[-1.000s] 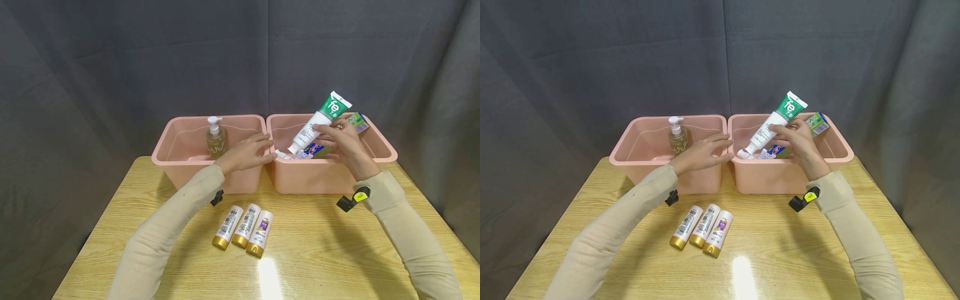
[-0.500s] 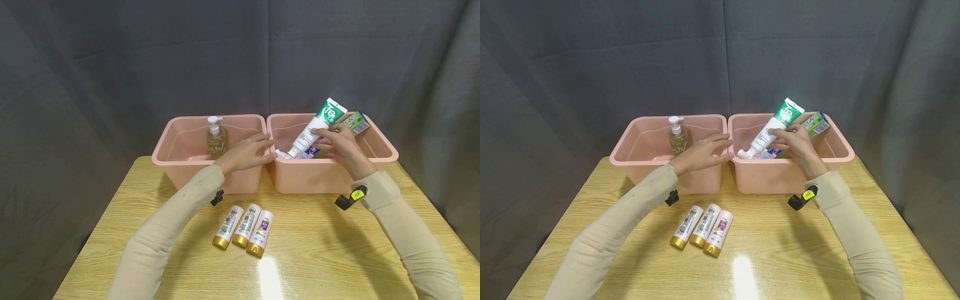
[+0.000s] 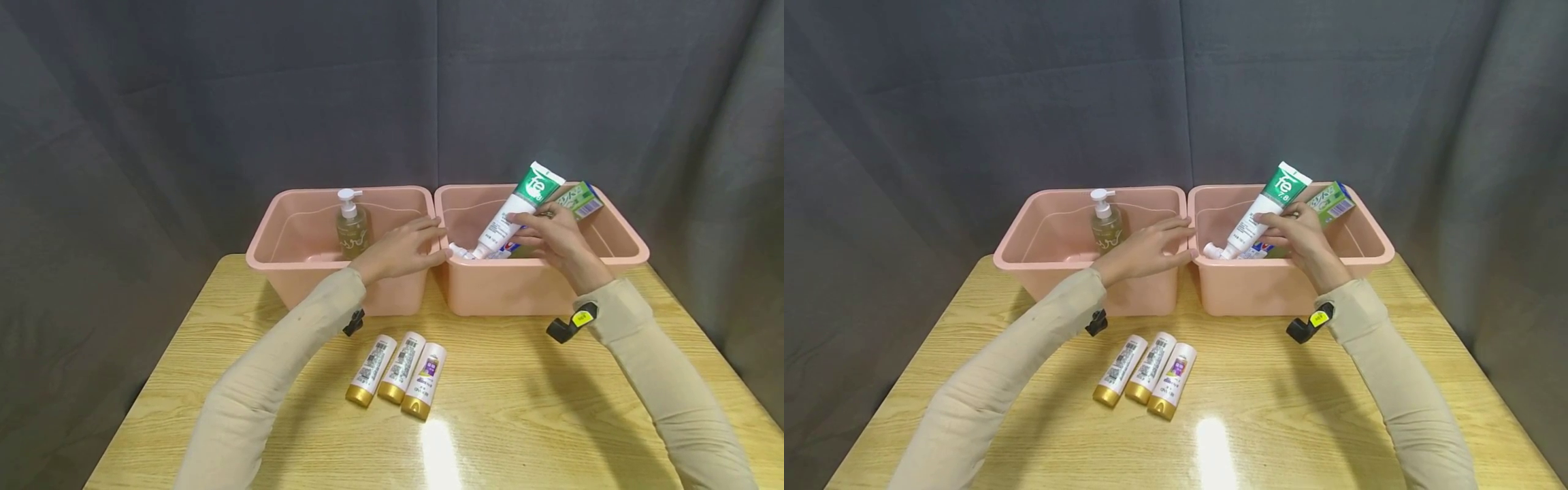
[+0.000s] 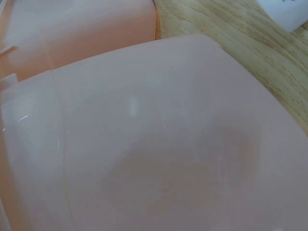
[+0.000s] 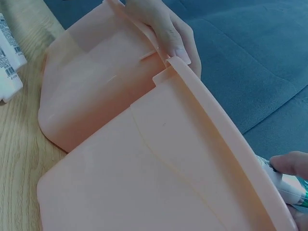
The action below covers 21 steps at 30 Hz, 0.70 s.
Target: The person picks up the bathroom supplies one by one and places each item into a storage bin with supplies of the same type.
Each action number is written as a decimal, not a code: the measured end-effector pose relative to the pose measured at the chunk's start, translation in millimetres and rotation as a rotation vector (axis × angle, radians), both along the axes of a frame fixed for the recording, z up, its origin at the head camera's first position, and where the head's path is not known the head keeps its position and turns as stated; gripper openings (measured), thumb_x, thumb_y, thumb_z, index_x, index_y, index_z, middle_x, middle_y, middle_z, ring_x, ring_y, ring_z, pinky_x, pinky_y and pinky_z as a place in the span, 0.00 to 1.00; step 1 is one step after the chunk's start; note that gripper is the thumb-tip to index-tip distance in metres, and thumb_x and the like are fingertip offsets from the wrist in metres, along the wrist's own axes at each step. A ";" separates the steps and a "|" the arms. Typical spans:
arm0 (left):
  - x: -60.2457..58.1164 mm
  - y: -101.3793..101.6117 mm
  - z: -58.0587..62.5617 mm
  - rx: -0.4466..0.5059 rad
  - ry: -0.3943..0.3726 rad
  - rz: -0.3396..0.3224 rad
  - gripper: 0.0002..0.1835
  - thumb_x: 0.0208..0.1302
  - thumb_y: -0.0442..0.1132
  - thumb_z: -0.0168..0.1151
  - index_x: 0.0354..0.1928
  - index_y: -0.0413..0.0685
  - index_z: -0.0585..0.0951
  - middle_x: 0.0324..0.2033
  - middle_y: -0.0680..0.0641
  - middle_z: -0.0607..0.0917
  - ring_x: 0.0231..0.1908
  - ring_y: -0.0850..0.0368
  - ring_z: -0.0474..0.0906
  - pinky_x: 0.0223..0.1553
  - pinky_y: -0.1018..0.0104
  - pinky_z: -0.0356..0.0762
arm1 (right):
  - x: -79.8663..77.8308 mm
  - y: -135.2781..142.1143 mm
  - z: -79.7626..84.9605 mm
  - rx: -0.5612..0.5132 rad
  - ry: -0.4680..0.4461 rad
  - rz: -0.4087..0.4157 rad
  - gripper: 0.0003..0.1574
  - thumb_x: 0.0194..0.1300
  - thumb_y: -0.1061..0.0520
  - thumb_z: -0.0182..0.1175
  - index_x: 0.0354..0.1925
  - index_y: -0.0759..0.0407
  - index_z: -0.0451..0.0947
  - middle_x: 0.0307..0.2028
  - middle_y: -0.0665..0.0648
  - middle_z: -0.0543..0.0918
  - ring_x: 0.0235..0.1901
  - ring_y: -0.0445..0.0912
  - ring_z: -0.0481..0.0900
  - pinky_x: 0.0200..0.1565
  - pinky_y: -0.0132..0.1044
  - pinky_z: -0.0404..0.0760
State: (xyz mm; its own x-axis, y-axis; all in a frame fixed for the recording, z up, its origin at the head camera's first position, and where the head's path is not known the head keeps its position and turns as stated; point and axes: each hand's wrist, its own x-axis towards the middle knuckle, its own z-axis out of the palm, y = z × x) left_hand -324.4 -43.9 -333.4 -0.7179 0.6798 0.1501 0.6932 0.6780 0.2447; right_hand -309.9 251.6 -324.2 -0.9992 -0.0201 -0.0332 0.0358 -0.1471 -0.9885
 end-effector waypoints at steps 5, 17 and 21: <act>0.0 0.1 1.1 -0.006 0.017 -0.004 0.34 0.73 0.63 0.46 0.73 0.53 0.67 0.75 0.47 0.60 0.74 0.50 0.52 0.71 0.49 0.53 | -0.9 -0.9 -0.8 0.010 0.029 0.004 0.23 0.64 0.63 0.67 0.50 0.64 0.65 0.34 0.52 0.85 0.29 0.46 0.88 0.37 0.37 0.86; -0.8 1.3 -0.6 0.004 0.019 -0.010 0.34 0.73 0.63 0.46 0.72 0.51 0.68 0.74 0.46 0.60 0.74 0.49 0.52 0.71 0.48 0.53 | -1.7 -1.3 -2.5 0.018 0.032 0.002 0.22 0.64 0.64 0.67 0.50 0.64 0.66 0.34 0.52 0.85 0.29 0.46 0.87 0.37 0.37 0.86; -1.9 1.4 -0.8 0.006 0.023 -0.014 0.34 0.73 0.63 0.47 0.72 0.50 0.69 0.74 0.45 0.60 0.74 0.49 0.52 0.71 0.48 0.53 | -1.5 -1.0 -2.3 0.025 0.029 0.006 0.22 0.64 0.63 0.67 0.50 0.63 0.66 0.34 0.53 0.85 0.30 0.46 0.87 0.36 0.37 0.86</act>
